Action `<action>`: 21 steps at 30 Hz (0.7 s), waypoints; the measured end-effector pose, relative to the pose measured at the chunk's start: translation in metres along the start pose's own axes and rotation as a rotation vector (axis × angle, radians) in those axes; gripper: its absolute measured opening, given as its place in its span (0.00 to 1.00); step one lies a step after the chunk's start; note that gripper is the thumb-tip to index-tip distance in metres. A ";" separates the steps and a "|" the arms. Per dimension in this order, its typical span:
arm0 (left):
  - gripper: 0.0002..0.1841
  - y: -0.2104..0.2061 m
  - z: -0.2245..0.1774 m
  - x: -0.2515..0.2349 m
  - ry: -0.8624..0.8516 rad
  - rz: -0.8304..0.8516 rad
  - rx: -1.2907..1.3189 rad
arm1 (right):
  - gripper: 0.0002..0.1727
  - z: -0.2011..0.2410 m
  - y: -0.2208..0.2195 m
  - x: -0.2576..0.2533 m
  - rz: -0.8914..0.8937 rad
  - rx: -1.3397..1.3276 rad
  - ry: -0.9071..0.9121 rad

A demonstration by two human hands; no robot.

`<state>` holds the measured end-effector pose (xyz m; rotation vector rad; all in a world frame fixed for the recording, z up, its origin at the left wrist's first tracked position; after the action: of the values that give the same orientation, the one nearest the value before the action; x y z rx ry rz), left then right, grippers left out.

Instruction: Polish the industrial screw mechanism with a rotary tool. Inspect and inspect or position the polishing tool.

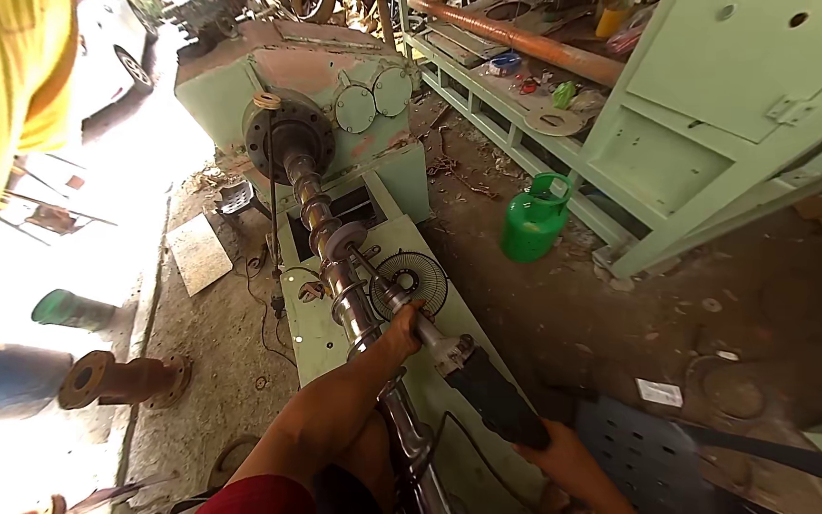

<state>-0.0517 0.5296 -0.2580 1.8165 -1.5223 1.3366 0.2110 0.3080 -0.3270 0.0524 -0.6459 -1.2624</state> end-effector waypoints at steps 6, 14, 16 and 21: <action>0.07 0.004 -0.001 0.012 -0.027 0.067 0.024 | 0.27 0.024 0.004 0.018 -0.012 0.119 -0.009; 0.05 0.010 -0.002 0.032 -0.033 0.103 0.073 | 0.29 0.051 0.008 0.037 0.004 0.244 -0.059; 0.06 0.011 -0.002 0.035 -0.036 0.128 0.081 | 0.29 0.057 0.010 0.042 0.015 0.272 -0.081; 0.08 0.017 -0.003 0.041 -0.047 0.165 0.122 | 0.31 0.069 0.013 0.050 0.021 0.340 -0.094</action>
<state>-0.0706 0.5058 -0.2253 1.8402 -1.6804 1.5027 0.1970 0.2885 -0.2441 0.2681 -0.9358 -1.1286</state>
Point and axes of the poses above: each hand's wrist, its own x-axis away from the middle knuckle, its own y-axis out of the back of the hand, z = x × y, the point moved 6 cm from there along -x, towards the middle knuckle, and after that the axes turned 9 degrees about y, right-handed, at the moved point
